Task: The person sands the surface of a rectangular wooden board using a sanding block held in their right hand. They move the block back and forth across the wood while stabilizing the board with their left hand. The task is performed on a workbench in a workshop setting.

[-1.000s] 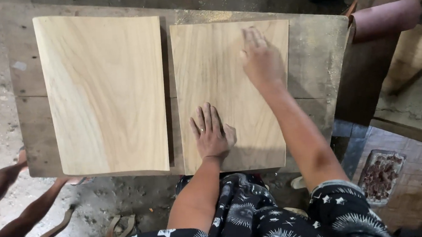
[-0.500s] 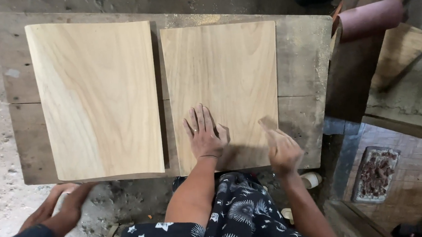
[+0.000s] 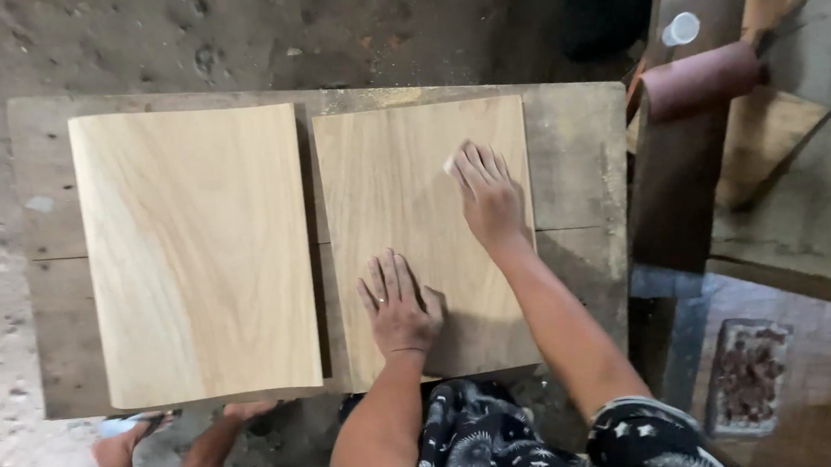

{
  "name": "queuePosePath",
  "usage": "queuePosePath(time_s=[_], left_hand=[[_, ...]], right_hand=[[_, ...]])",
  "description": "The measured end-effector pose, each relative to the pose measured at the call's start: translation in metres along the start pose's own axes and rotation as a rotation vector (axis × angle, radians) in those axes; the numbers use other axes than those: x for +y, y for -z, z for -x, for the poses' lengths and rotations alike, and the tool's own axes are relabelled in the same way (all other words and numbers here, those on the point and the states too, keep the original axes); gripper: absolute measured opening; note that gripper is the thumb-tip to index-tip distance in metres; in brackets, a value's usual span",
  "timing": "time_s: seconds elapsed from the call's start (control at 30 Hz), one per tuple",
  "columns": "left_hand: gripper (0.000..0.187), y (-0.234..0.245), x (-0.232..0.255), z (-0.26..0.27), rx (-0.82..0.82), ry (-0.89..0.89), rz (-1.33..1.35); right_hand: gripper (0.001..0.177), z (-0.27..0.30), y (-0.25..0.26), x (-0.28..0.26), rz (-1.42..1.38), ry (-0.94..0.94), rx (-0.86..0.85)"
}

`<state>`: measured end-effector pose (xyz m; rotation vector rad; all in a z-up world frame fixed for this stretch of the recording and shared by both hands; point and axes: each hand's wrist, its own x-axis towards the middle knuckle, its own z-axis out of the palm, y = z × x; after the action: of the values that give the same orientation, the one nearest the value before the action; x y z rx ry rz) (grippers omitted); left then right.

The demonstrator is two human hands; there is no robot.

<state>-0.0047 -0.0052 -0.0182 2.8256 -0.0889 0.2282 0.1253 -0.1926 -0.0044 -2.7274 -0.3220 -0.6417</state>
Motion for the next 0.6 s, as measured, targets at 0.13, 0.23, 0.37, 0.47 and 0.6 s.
queuePosePath(time_s=[0.13, 0.23, 0.37, 0.47, 0.6], left_hand=[[0.070, 0.000, -0.001, -0.002, 0.058, -0.019, -0.008], [0.071, 0.008, 0.003, -0.002, 0.064, -0.024, 0.004], [0.068, 0.011, -0.002, -0.004, -0.117, -0.027, 0.036], [0.072, -0.002, -0.002, 0.000, -0.038, -0.018, -0.013], [0.068, 0.010, -0.001, -0.002, -0.392, 0.068, 0.019]], right_hand=[[0.029, 0.043, 0.014, -0.023, 0.001, -0.029, -0.023], [0.047, 0.150, 0.049, -0.059, -0.144, -0.067, -0.254], [0.034, 0.153, 0.073, -0.080, -0.366, -0.094, -0.233], [0.041, 0.079, 0.037, -0.051, -0.050, 0.044, -0.146], [0.023, -0.011, -0.019, -0.027, 0.040, -0.058, -0.083]])
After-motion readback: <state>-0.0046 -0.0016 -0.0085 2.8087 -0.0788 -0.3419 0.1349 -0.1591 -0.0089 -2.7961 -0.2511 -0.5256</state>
